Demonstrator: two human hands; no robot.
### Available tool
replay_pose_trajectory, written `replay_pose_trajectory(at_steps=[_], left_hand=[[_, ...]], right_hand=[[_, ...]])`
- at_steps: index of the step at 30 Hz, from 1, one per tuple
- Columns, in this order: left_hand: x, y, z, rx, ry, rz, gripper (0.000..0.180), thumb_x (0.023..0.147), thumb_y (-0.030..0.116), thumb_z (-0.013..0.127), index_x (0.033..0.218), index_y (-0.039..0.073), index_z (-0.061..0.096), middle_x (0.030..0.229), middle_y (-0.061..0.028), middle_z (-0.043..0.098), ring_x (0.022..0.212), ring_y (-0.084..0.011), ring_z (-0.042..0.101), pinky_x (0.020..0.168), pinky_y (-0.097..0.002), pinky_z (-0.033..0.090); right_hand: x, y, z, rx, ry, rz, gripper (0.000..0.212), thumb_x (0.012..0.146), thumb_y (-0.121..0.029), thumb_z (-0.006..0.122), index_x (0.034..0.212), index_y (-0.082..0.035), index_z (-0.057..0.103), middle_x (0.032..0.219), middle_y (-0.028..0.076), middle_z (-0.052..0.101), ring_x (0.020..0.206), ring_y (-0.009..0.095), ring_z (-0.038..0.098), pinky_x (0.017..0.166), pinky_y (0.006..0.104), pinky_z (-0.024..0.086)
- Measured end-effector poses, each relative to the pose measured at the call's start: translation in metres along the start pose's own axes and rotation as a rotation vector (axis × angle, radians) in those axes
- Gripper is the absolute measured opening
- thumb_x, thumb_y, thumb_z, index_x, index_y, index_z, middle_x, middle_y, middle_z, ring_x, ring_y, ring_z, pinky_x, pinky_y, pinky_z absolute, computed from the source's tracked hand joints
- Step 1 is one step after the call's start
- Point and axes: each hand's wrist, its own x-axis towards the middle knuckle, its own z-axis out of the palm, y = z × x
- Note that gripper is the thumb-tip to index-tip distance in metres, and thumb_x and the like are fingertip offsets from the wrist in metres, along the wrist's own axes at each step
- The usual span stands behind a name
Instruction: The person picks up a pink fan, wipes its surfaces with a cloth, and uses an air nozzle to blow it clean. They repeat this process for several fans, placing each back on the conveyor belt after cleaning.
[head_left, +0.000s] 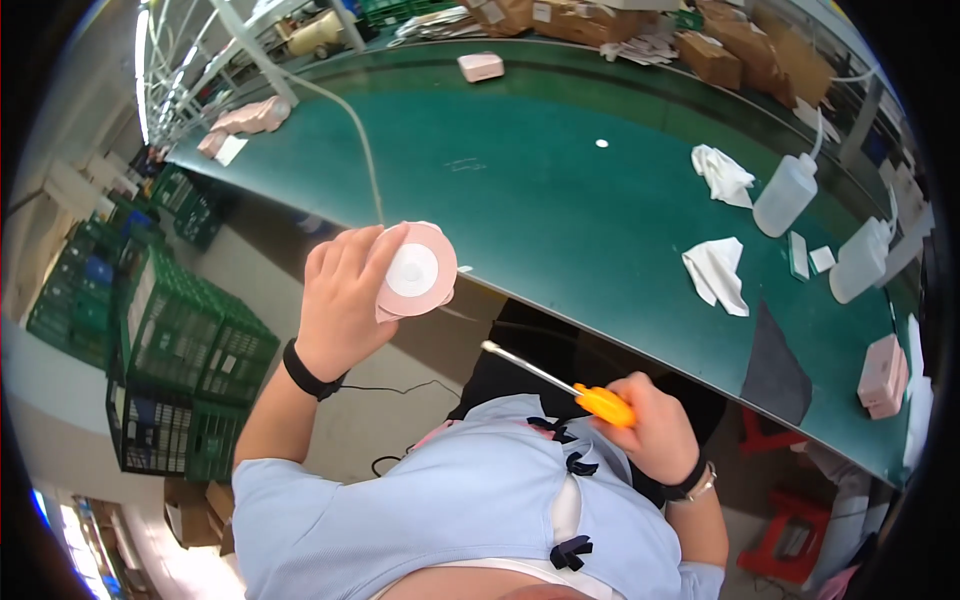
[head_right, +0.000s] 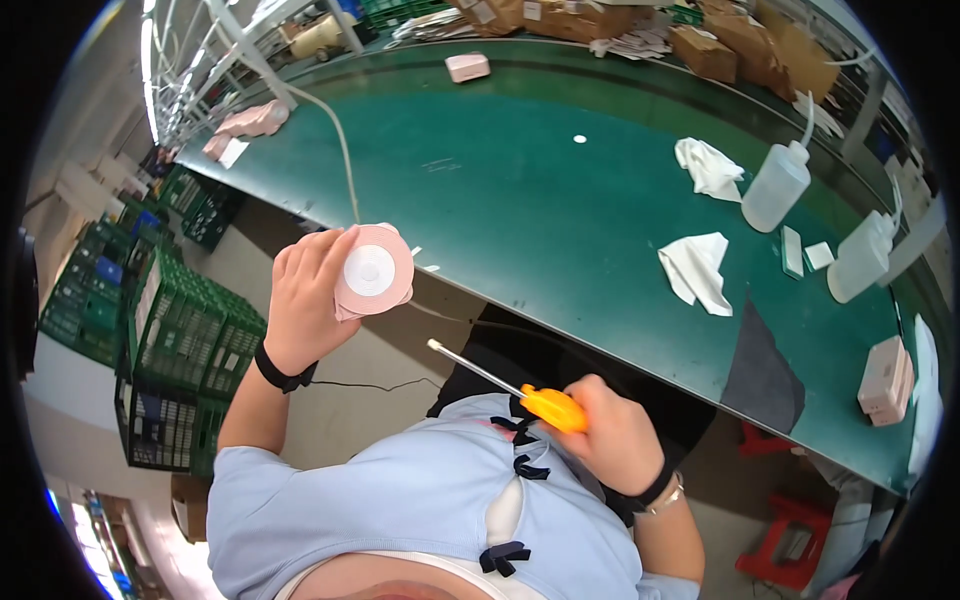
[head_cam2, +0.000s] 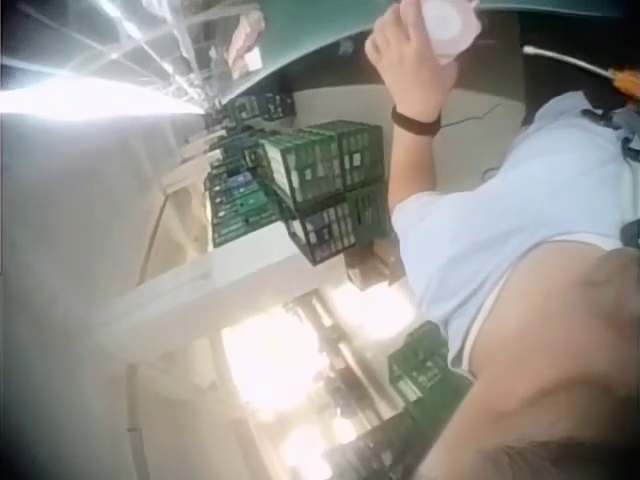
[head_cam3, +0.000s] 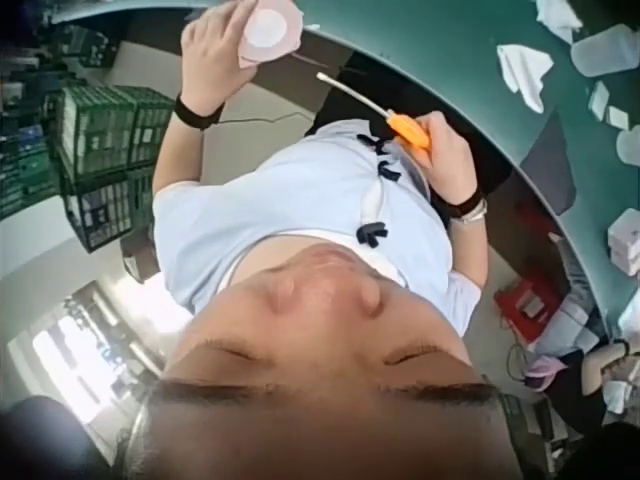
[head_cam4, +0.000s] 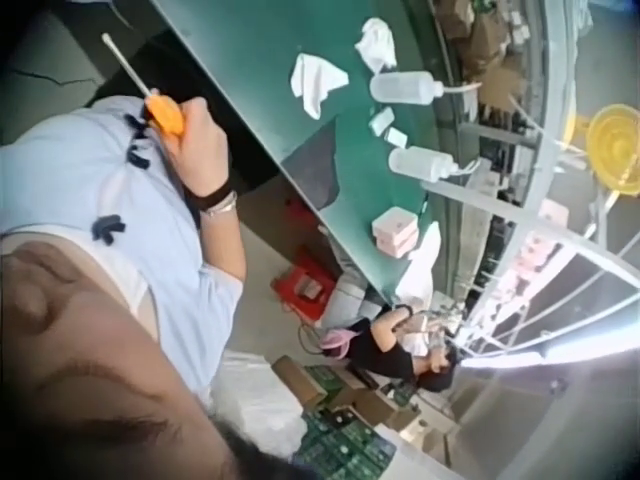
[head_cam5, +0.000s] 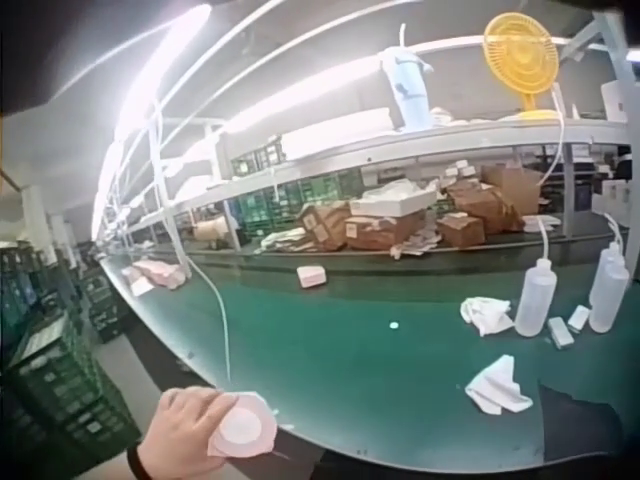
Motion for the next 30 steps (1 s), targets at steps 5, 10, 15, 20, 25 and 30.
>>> replay_pose_trajectory(at_steps=[5,10,15,20,25,30], left_hand=[[-0.026,-0.004,-0.021,0.125,-0.211,-0.169,0.087,0.067,0.017,0.079,0.145,0.012,0.041,0.131,-0.0126,0.053,0.121,-0.0282,0.052,0.102,-0.0425,0.041],[-0.054,-0.010,-0.053,0.271,-0.341,-0.361,0.087,0.065,0.016,0.079,0.145,0.012,0.042,0.130,-0.0135,0.054,0.121,-0.0285,0.052,0.102,-0.0431,0.041],[-0.106,-0.037,-0.039,-0.576,-0.098,-0.609,0.092,0.069,0.026,0.081,0.148,0.010,0.036,0.136,-0.0142,0.050,0.124,-0.0304,0.049,0.103,-0.0457,0.042],[-0.118,-0.029,-0.023,0.086,0.372,-0.362,0.095,0.067,0.023,0.081,0.149,0.007,0.034,0.135,-0.0154,0.050,0.123,-0.0331,0.049,0.101,-0.0472,0.041],[-0.074,-0.033,0.011,0.599,0.708,0.024,0.098,0.065,0.019,0.082,0.149,0.004,0.032,0.134,-0.0167,0.049,0.121,-0.0357,0.049,0.099,-0.0487,0.040],[-0.020,-0.007,0.026,0.849,0.514,0.189,0.099,0.060,0.017,0.080,0.147,0.003,0.035,0.130,-0.0182,0.051,0.119,-0.0375,0.050,0.096,-0.0489,0.038]], right_hand=[[0.042,-0.021,0.020,-0.238,-0.066,0.037,0.042,0.080,-0.032,0.079,0.088,-0.003,0.049,0.072,0.016,0.060,0.060,0.035,0.061,0.054,0.0387,0.050],[0.055,-0.035,0.023,-0.238,-0.122,-0.064,0.043,0.080,-0.035,0.079,0.079,-0.005,0.048,0.064,0.014,0.058,0.060,0.035,0.062,0.052,0.0404,0.049],[0.046,-0.029,0.023,-0.237,-0.141,0.002,0.042,0.079,-0.035,0.080,0.075,-0.005,0.050,0.062,0.013,0.057,0.056,0.034,0.060,0.051,0.0385,0.048],[0.041,-0.036,0.020,-0.195,-0.201,-0.037,0.043,0.077,-0.034,0.081,0.070,-0.005,0.049,0.063,0.013,0.057,0.055,0.032,0.059,0.051,0.0373,0.048],[0.034,-0.026,0.010,-0.196,-0.129,0.007,0.033,0.078,-0.028,0.080,0.075,-0.002,0.058,0.068,0.013,0.060,0.060,0.030,0.061,0.055,0.0360,0.049],[-0.012,0.005,-0.007,0.084,0.388,-0.068,0.021,0.082,-0.013,0.072,0.098,0.000,0.068,0.097,0.014,0.067,0.087,0.023,0.067,0.074,0.0303,0.052]])
